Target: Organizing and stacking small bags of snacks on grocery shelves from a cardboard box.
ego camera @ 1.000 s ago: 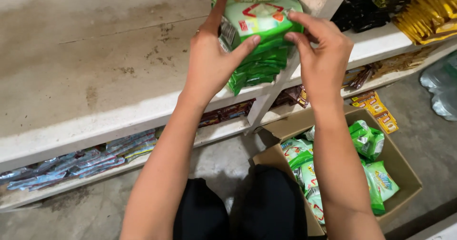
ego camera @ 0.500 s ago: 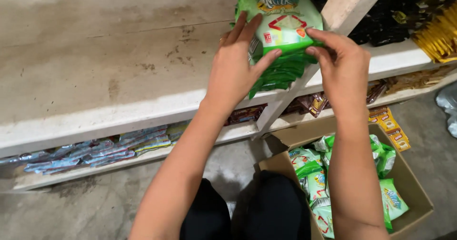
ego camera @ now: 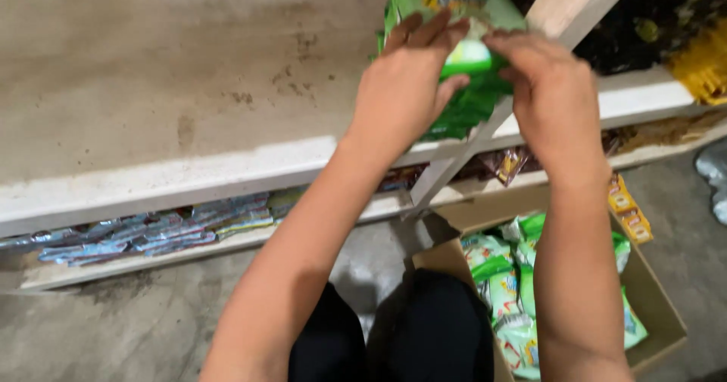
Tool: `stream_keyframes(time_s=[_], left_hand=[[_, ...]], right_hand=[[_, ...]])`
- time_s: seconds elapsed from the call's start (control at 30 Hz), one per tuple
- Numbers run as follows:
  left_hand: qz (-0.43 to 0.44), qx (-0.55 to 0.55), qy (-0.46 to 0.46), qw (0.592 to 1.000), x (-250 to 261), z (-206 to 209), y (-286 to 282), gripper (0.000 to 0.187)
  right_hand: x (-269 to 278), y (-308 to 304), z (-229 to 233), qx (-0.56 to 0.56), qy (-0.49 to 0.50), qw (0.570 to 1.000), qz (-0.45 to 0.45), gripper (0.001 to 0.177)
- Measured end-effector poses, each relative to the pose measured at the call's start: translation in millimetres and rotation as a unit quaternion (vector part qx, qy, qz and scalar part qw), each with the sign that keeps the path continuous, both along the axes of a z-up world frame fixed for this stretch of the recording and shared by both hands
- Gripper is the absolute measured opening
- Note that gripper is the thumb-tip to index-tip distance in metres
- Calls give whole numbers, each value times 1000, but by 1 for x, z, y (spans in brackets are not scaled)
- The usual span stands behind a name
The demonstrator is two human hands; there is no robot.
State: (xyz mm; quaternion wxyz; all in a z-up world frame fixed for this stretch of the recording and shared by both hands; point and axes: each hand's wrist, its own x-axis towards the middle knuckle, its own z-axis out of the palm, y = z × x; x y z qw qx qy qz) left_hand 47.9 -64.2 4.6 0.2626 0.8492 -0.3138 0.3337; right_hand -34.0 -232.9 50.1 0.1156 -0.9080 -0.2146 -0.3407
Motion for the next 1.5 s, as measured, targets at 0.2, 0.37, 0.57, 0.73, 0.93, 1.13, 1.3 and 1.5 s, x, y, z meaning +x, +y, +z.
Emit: stream_keyframes(time_s=[0.2,0.37,0.57,0.73,0.93,1.13,1.3,1.5], left_hand=[[5,6,-7,1000,-8,-2,4,61],[-12,-1,-36,999,-20,-16,13,60],[-114,-114,-51,986,-65,-50,22,49],[-167,-160,-55,971,-88,-144,40,43],[-81,-162,174,968,-146,-227,60,39],[-113,-182,263,941,-186,-270,61,48],[-152,-189,308,920,-210,-245,69,39],[-133,-235,337,902,-220,-219,83,31]], right_hand=[[-1,2,-3,7,-12,1000,6,45],[-10,-3,-22,31,-23,999,-10,54],[-47,-19,-67,154,-28,985,-71,60],[-79,-92,-159,230,10,968,-100,63],[-148,-187,-389,302,308,828,-360,37],[-143,-205,-529,310,413,721,-461,68],[-125,-221,-554,318,400,704,-493,97],[-128,-219,-533,284,330,757,-486,38]])
